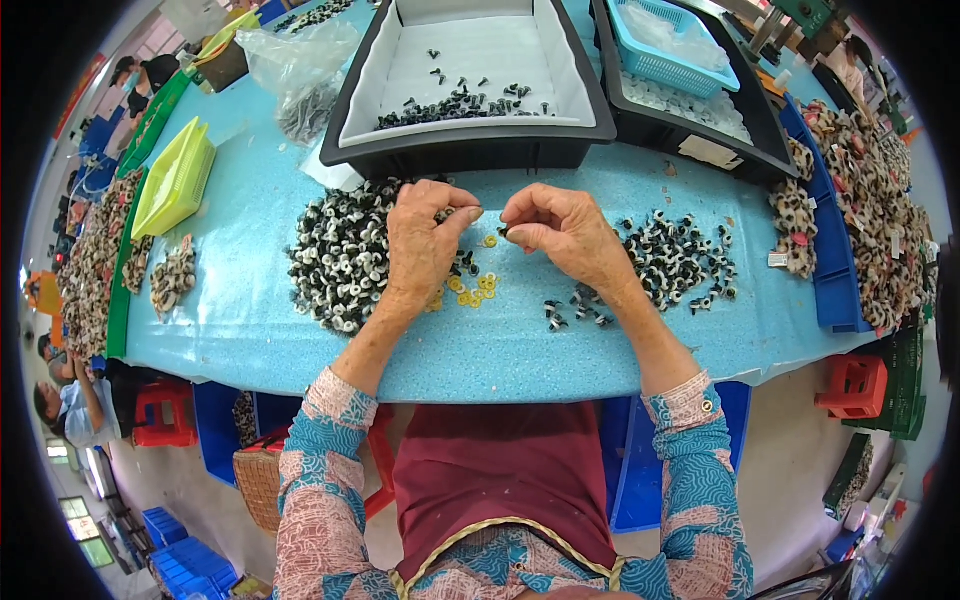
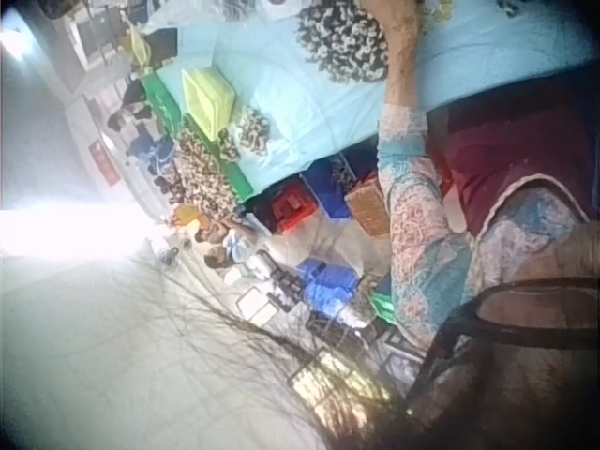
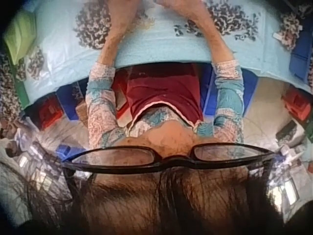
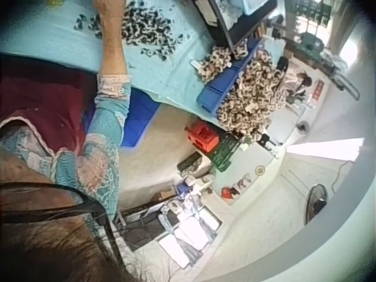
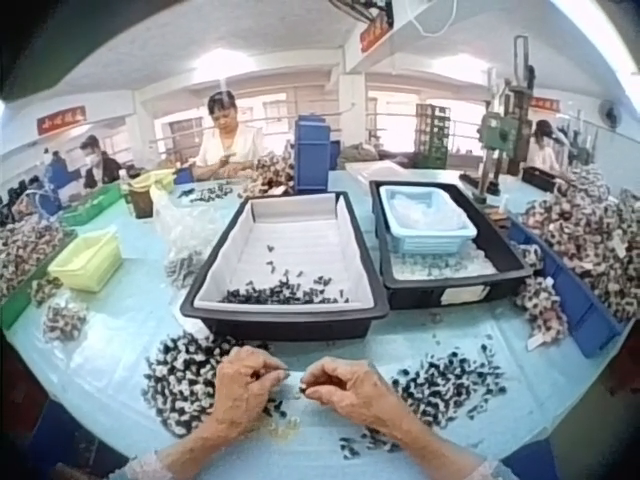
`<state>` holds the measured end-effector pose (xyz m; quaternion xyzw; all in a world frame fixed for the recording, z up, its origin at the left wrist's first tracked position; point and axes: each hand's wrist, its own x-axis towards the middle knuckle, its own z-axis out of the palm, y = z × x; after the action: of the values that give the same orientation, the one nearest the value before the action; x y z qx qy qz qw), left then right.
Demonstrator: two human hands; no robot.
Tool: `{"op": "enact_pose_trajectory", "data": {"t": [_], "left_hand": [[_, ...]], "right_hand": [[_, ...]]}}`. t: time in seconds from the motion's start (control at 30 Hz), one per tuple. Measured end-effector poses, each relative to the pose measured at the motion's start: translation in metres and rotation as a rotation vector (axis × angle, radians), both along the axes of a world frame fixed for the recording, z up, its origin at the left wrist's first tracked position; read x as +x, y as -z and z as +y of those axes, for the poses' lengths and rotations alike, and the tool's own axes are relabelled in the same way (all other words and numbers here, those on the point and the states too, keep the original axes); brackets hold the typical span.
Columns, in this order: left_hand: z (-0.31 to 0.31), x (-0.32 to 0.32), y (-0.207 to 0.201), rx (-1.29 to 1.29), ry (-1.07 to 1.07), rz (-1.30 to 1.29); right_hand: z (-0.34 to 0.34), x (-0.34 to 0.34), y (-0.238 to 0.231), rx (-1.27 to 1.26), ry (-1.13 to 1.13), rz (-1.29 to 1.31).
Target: The person assembles small plastic components by hand, snapping parts together at a work table.
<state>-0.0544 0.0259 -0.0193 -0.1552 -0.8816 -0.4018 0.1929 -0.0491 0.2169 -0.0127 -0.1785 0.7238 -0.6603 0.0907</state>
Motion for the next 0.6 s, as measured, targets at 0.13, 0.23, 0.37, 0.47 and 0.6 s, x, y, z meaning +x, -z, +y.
{"op": "enact_pose_trajectory", "data": {"t": [0.13,0.23,0.37,0.47,0.6], "left_hand": [[0.011,0.015,-0.008,0.341,0.013,-0.272],[0.011,0.015,-0.008,0.398,0.091,-0.278],[0.011,0.018,-0.013,0.551,0.163,-0.45],[0.009,0.015,-0.008,0.608,0.189,-0.542],[0.007,0.016,-0.012,0.736,0.184,-0.642]], "right_hand": [[-0.007,0.004,-0.005,0.028,0.008,0.041],[-0.007,0.005,-0.008,0.018,0.007,0.07],[-0.006,0.003,-0.007,0.014,0.024,0.051],[-0.005,0.002,-0.004,0.08,0.033,0.086],[-0.005,0.0,-0.003,0.284,0.045,0.446]]}}
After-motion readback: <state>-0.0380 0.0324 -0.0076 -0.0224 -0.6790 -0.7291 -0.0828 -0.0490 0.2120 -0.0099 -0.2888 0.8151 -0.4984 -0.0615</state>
